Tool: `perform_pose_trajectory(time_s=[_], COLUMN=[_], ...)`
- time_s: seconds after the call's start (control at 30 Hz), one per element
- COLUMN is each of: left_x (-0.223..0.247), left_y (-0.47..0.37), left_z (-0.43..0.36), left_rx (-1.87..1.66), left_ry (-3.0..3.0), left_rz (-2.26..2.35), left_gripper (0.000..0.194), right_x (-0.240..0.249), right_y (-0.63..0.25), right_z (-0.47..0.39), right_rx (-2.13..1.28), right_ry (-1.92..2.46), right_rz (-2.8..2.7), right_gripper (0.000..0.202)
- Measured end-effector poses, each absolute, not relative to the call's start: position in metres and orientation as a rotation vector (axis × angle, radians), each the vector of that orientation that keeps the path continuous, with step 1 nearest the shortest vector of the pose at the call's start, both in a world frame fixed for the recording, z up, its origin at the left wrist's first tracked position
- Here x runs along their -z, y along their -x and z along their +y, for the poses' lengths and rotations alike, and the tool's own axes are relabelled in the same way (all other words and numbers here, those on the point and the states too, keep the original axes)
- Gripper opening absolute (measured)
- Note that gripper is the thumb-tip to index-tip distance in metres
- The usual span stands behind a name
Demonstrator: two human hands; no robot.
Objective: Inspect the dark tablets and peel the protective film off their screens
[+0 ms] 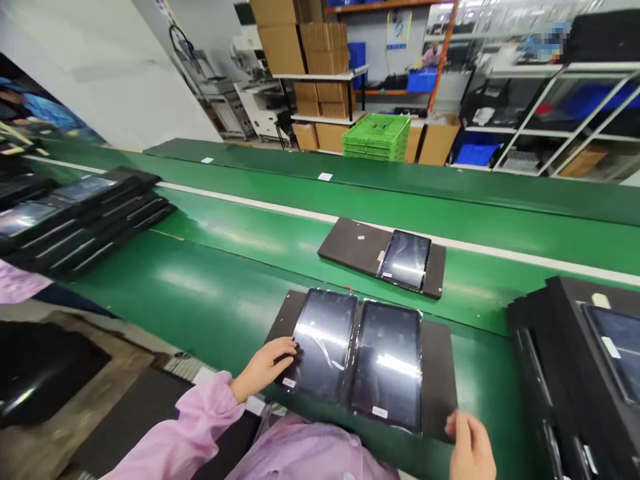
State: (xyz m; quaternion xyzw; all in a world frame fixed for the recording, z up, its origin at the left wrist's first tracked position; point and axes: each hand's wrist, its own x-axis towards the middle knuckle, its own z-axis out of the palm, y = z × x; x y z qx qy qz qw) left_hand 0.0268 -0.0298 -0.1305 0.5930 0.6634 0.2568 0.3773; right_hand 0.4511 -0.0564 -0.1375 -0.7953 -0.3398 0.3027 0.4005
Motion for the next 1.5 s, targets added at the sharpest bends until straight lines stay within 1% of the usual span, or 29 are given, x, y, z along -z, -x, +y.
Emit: perform_pose_trajectory(time_s=[0.03,0.1,0.17,0.23,0.3,0.33,0.4,0.5,0.57,0.6,0.67,0.73,0.77,0.8,0.83,0.87,0.9,0.93,0.97,1.0,1.03,1.1,1.13,1.2,1.23,1.27,1.33,1.4,1.5], left_x=[0.135,0.142,0.148,0.153,0.157,0.158,0.162,0.166,0.166,0.165,0.163,0.16,0.157,0.155,0.152,0.149,0.147,0.145,0.144,0.144,0.146,0.153,0.158,0.166,0.169,0.17,0.168,0.164,0.16], left_y=[-0.023,-0.022,-0.023,-0.024,-0.026,-0.028,-0.031,-0.036,-0.037,-0.036,-0.034,-0.028,-0.024,-0.019,-0.014,-0.008,-0.002,0.004,0.009,0.013,0.016,0.019,0.019,0.016,0.013,0.011,0.007,0.004,0.005], left_z=[-0.042,-0.059,-0.067,-0.068,-0.064,-0.062,-0.059,-0.056,-0.053,-0.051,-0.045,-0.039,-0.036,-0.034,-0.033,-0.032,-0.031,-0.031,-0.031,-0.032,-0.032,-0.031,-0.029,-0.021,-0.015,-0.008,0.007,0.02,0.031], left_rx=[-0.604,-0.466,-0.341,-0.314,-0.407,-0.479,-0.632,-0.791,-0.828,-0.827,-0.804,-0.791,-0.79,-0.783,-0.757,-0.715,-0.663,-0.609,-0.568,-0.544,-0.542,-0.601,-0.645,-0.714,-0.733,-0.731,-0.692,-0.645,-0.6], left_ry=[-1.603,-1.803,-1.953,-2.004,-2.024,-2.024,-1.987,-1.814,-1.605,-1.478,-1.234,-1.067,-1.025,-1.012,-1.031,-1.08,-1.148,-1.214,-1.261,-1.277,-1.258,-1.149,-1.101,-1.101,-1.164,-1.269,-1.527,-1.726,-1.817], left_rz=[1.658,1.594,1.578,1.594,1.625,1.649,1.709,1.774,1.811,1.828,1.835,1.781,1.731,1.668,1.592,1.505,1.414,1.329,1.263,1.22,1.208,1.247,1.276,1.347,1.39,1.431,1.5,1.519,1.513], left_gripper=[0.018,0.028,0.035,0.031,0.021,0.021,0.026,0.028,0.029,0.033,0.048,0.069,0.077,0.08,0.077,0.065,0.048,0.03,0.019,0.02,0.021,0.018,0.025,0.053,0.063,0.067,0.068,0.067,0.067], right_x=[0.138,0.135,0.13,0.127,0.128,0.131,0.14,0.152,0.154,0.153,0.145,0.131,0.122,0.112,0.103,0.094,0.087,0.081,0.079,0.079,0.083,0.099,0.11,0.129,0.137,0.142,0.145,0.141,0.132], right_y=[-0.441,-0.415,-0.382,-0.345,-0.309,-0.293,-0.269,-0.252,-0.249,-0.249,-0.247,-0.244,-0.242,-0.241,-0.24,-0.24,-0.242,-0.246,-0.251,-0.257,-0.264,-0.279,-0.285,-0.293,-0.295,-0.295,-0.295,-0.292,-0.284], right_z=[-0.046,-0.017,0.016,0.049,0.081,0.096,0.123,0.152,0.16,0.159,0.143,0.108,0.083,0.056,0.029,0.003,-0.019,-0.036,-0.047,-0.052,-0.052,-0.044,-0.039,-0.031,-0.029,-0.028,-0.025,-0.015,0.015], right_rx=[-0.759,-0.783,-0.707,-0.578,-0.555,-0.548,-0.533,-0.567,-0.575,-0.564,-0.541,-0.564,-0.617,-0.667,-0.748,-0.906,-1.073,-1.259,-1.387,-1.422,-1.362,-1.035,-0.85,-0.62,-0.568,-0.541,-0.485,-0.379,-0.312], right_ry=[1.998,1.924,1.81,1.68,1.601,1.572,1.575,1.596,1.575,1.553,1.476,1.351,1.248,1.163,1.016,0.707,0.456,0.349,0.359,0.494,0.698,1.058,1.134,1.047,0.958,0.88,0.789,0.77,0.863], right_rz=[-0.939,-1.089,-1.432,-1.791,-1.952,-2.023,-2.107,-2.184,-2.212,-2.219,-2.247,-2.314,-2.371,-2.416,-2.476,-2.532,-2.516,-2.388,-2.224,-2.06,-1.935,-1.91,-2.013,-2.3,-2.407,-2.479,-2.57,-2.648,-2.701], right_gripper=[0.037,0.041,0.039,0.034,0.026,0.024,0.022,0.013,0.016,0.018,0.02,0.022,0.021,0.021,0.023,0.024,0.024,0.025,0.025,0.025,0.023,0.027,0.033,0.043,0.047,0.049,0.051,0.046,0.027])
